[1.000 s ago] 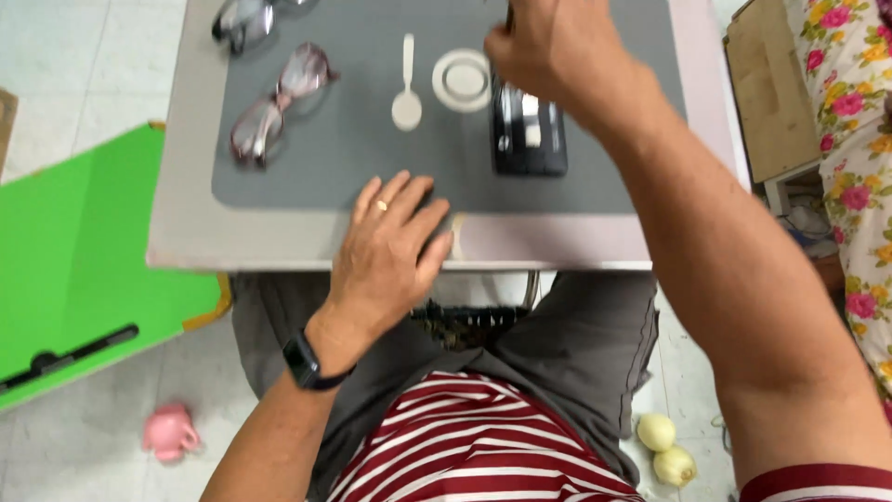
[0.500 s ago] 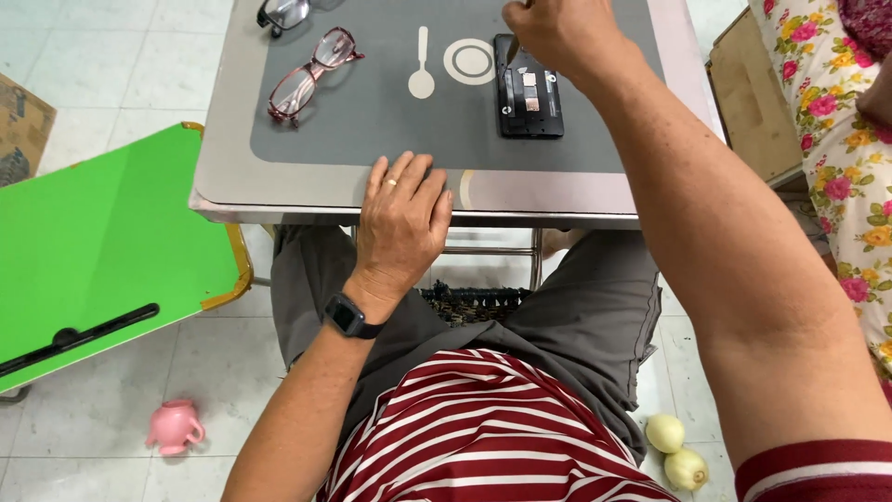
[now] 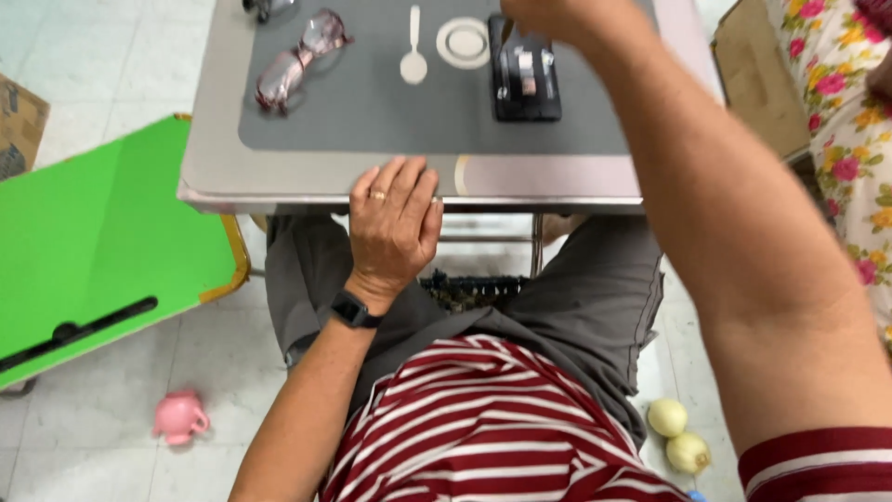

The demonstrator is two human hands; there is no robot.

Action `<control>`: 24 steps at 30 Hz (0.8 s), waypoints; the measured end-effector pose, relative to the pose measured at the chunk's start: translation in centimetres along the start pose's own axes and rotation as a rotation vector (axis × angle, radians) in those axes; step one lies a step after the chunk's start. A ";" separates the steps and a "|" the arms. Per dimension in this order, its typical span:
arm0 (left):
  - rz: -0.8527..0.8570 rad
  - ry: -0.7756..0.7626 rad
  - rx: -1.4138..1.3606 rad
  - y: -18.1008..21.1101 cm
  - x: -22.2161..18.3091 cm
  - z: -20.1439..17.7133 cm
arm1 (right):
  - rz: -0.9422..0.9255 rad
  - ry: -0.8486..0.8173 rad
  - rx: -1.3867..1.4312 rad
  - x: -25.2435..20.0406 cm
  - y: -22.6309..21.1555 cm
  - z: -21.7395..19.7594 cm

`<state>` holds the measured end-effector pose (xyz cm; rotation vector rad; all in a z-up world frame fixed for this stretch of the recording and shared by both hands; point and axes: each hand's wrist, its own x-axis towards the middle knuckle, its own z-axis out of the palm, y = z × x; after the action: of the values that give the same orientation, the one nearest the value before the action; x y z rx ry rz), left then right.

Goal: A person uses a precision screwdriver to disassemble and reassemble the back panel of a mobile phone by removing and replacing small screws.

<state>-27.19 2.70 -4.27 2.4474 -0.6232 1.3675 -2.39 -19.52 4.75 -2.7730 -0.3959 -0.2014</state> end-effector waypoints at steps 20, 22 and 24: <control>0.015 0.002 0.017 -0.3 -0.8 0.2 | 0.045 -0.040 -0.026 1.4 -2.3 -3.2; 0.005 -0.001 0.021 -0.3 -0.9 0.2 | 0.118 -0.125 0.007 0.3 -3.9 -4.6; 0.009 0.009 0.019 -0.3 -0.9 0.3 | 0.093 -0.171 0.026 -1.3 -5.6 -6.2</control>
<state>-27.27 3.06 -5.18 2.4550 -0.6231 1.3937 -5.82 -16.92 12.03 -2.7840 -0.3074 0.0631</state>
